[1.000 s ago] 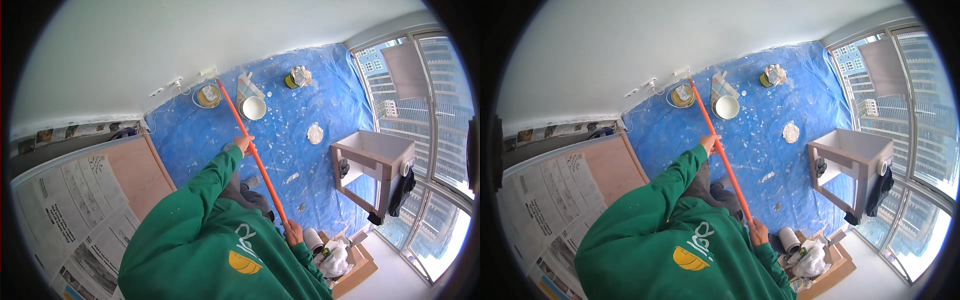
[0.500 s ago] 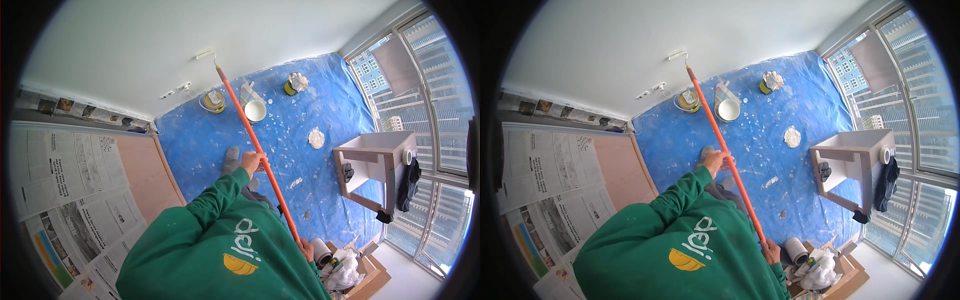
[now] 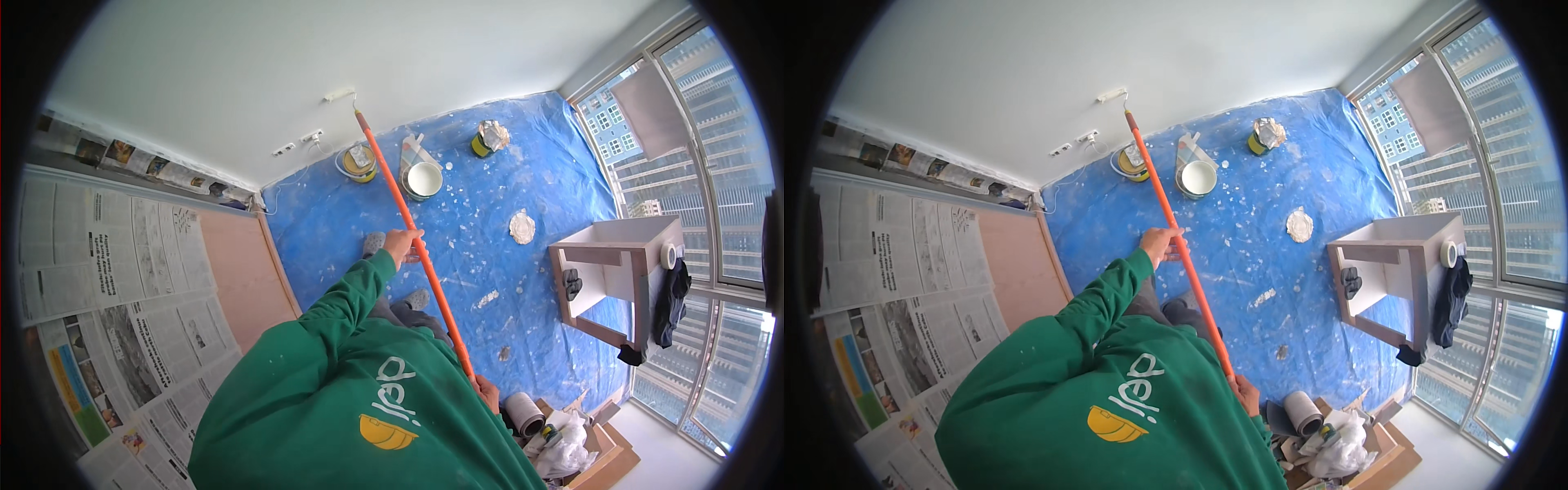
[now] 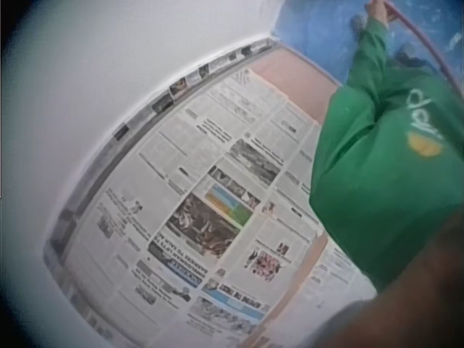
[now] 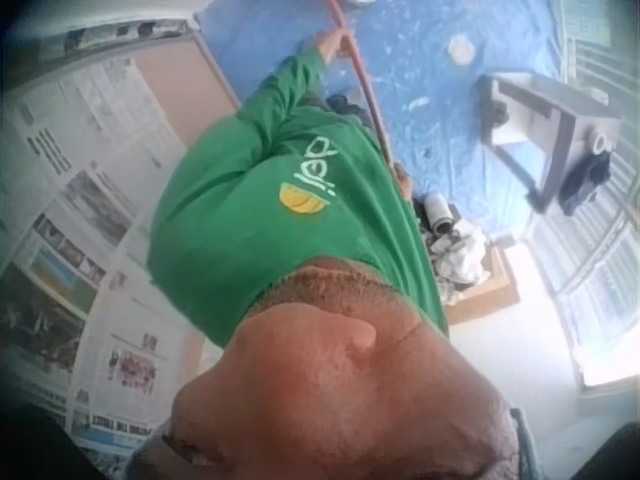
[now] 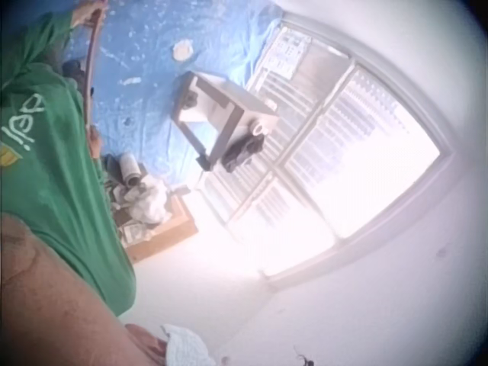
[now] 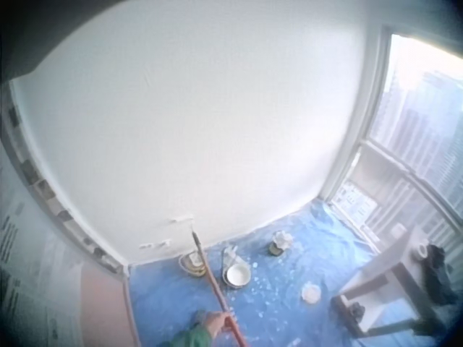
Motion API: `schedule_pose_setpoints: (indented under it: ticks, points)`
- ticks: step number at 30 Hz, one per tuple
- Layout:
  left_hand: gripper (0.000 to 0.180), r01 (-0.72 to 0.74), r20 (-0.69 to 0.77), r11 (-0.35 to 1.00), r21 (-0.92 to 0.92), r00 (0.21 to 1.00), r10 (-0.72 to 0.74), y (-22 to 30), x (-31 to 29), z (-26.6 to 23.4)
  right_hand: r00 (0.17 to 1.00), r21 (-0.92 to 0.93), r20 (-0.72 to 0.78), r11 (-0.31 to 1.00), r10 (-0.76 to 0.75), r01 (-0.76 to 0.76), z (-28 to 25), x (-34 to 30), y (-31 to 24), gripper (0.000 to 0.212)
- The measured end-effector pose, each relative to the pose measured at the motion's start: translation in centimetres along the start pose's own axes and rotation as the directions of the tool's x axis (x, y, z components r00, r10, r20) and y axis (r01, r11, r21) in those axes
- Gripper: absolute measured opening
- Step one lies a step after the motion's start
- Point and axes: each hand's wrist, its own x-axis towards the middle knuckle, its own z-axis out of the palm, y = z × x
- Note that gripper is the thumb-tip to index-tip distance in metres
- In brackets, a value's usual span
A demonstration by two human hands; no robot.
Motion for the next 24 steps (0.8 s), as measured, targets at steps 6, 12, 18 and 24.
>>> schedule_pose_setpoints:
  ticks: [6,12,18,24]
  points:
    - [0.024,0.043,-0.054,0.999,-0.024,0.998,-0.044,0.3,5.3,-2.4,0.999,-0.036,-0.027,0.999,0.031,-0.032,1.9,2.2,-4.6,0.039]
    - [0.025,0.103,-0.089,0.992,-0.071,0.99,-0.109,2.4,10.5,-5.0,0.997,-0.15,0.028,0.987,0.068,-0.063,2.9,6.0,-9.8,0.041]
    - [0.028,0.18,-0.084,0.976,-0.123,0.978,-0.191,5.5,16.5,-7.7,0.991,-0.129,0.099,0.988,0.095,-0.082,3.9,10.7,-16.5,0.04]
    - [0.031,0.293,-0.05,0.943,-0.157,0.951,-0.304,9.2,23.2,-11.4,0.952,-0.07,0.165,0.965,0.26,-0.251,5.9,15.3,-26.2,0.038]
